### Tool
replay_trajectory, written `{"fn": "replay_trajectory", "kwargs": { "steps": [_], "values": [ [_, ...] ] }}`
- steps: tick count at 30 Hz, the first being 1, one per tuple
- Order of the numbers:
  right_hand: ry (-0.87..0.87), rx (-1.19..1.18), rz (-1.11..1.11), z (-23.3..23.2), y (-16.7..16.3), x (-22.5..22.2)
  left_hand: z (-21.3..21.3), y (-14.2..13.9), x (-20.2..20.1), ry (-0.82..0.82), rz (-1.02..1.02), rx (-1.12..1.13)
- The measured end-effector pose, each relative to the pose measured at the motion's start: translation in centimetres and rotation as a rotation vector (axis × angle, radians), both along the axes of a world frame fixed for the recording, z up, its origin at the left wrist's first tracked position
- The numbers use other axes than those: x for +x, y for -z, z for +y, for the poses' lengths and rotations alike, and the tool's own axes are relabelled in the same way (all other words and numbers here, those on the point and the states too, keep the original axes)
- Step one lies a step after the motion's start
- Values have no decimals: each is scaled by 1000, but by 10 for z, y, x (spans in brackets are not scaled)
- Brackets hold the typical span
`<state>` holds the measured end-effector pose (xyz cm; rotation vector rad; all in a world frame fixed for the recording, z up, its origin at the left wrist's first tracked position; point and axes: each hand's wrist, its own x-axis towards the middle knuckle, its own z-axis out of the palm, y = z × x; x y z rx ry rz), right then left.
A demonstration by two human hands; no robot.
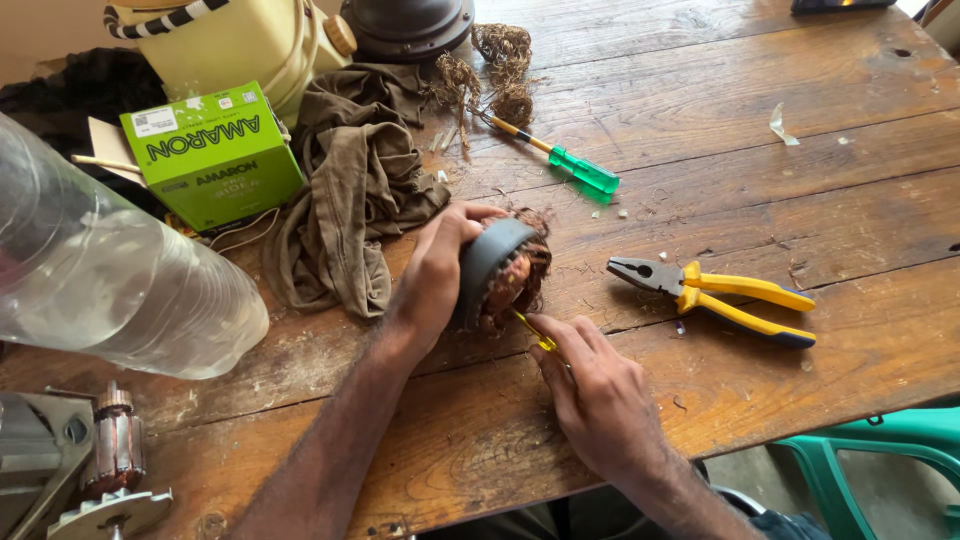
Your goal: The person holds an electric motor stator on a wooden workbench and pries at its copper windings with a screwdriver, working around the winding by hand and repositioning the motor as they go. Pliers and other screwdrivers lie on the bench nearby.
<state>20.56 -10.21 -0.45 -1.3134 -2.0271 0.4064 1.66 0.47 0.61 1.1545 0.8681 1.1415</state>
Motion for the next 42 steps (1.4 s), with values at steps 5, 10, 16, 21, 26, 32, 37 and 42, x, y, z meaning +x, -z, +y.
{"fn": "replay_trajectory", "kwargs": {
  "steps": [5,10,16,21,26,32,37,42],
  "values": [
    [61,-60,-111,1,5,-2,-8,-8,7,69,219,107],
    [62,-81,-10,2,3,-6,-14,-11,13,-32,488,376],
    [49,-52,112,2,-1,-4,-15,-11,14,-40,513,444],
    [74,-33,109,2,-4,-7,-9,-6,10,11,412,348],
    [122,-126,3,4,-10,-17,0,-1,-1,159,105,45],
    [108,-83,82,6,-15,-20,6,3,-9,53,249,231],
    [92,-51,122,3,-10,-16,4,4,-8,24,316,323],
    [89,20,153,4,-6,-14,3,1,-8,49,273,250]
  ]
}}
